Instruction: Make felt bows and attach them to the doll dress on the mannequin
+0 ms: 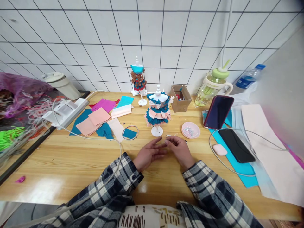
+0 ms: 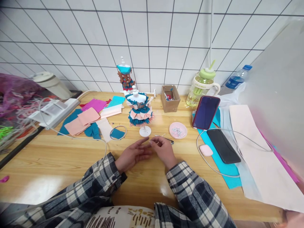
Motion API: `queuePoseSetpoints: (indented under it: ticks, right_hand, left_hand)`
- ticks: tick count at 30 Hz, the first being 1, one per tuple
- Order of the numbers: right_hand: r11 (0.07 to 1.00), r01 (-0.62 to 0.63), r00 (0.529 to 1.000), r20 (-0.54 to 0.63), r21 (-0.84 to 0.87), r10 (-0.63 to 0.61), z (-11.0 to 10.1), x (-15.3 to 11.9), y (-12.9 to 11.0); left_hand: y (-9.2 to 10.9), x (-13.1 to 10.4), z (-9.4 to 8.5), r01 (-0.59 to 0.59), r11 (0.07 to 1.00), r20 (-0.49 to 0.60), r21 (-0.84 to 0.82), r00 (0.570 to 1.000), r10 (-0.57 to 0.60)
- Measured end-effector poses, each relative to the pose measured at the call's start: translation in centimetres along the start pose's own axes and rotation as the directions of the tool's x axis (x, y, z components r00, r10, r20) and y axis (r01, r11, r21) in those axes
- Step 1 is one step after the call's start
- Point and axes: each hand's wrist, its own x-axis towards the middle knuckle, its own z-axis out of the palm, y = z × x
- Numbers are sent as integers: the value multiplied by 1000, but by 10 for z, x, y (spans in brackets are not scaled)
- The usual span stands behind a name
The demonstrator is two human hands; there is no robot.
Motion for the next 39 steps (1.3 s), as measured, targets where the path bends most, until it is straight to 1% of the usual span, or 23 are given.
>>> queuePoseSetpoints:
  ticks: [2, 3, 5, 7, 9, 12, 14, 17, 21, 24, 29, 31, 35, 36, 37, 39]
  right_hand:
    - [987, -42, 999, -4, 153, 43, -1, -1, 0]
    - [976, -58, 998, 6, 211, 58, 0, -2, 0]
    - [958, -63, 998, 25, 281, 58, 2, -5, -1]
    - [956, -23, 1000, 24, 291, 17, 6, -8, -3]
    - [974, 36, 999, 5, 226, -38, 9, -11, -6]
    - [989, 143, 989, -34, 34, -142, 11, -15, -12]
    - [974, 212, 975, -50, -74, -216, 12, -16, -15]
    - [944, 287, 954, -41, -162, -297, 11, -18, -17]
    - [918, 340, 938, 0, -204, -347, 10, -18, -16]
    - [904, 366, 928, 13, -221, -372, 10, -17, -15]
    - [932, 311, 948, -9, -187, -318, 11, -19, -13]
    - [924, 334, 940, -7, -183, -341, 11, -19, -14]
    - [830, 486, 870, 64, -274, -488, 7, -19, -19]
    - [824, 492, 867, 70, -282, -493, 6, -19, -19]
    - [831, 480, 873, 64, -280, -483, 6, -18, -20]
    - [861, 437, 896, 46, -259, -441, 5, -18, -20]
  left_hand:
    - [4, -1, -1, -72, 997, -67, 30, 995, 74]
    - [5, -1, -2, -102, 994, -72, 43, 992, 105]
    - [7, -1, -2, -111, 991, -43, 78, 992, 114]
    - [6, -2, -2, -91, 985, -14, 144, 995, 94]
    - [4, -2, -1, -95, 975, -15, 202, 995, 100]
    - [2, -1, -1, -107, 966, -27, 234, 993, 117]
    - [1, -1, -2, -110, 964, -33, 243, 992, 121]
    - [3, -1, -3, -103, 968, -42, 228, 992, 116]
    - [4, -2, -6, -54, 985, -30, 167, 998, 60]
    - [5, -1, -7, -50, 984, -21, 169, 998, 55]
    - [7, -1, -6, -49, 975, -6, 218, 999, 52]
    - [7, -1, -6, -64, 970, -14, 233, 998, 69]
    - [5, 0, -6, -114, 958, -19, 264, 992, 123]
    - [4, 1, -7, -128, 951, -19, 282, 990, 139]
    - [3, 1, -8, -142, 941, -21, 306, 988, 156]
    - [2, 1, -9, -166, 922, -31, 350, 982, 189]
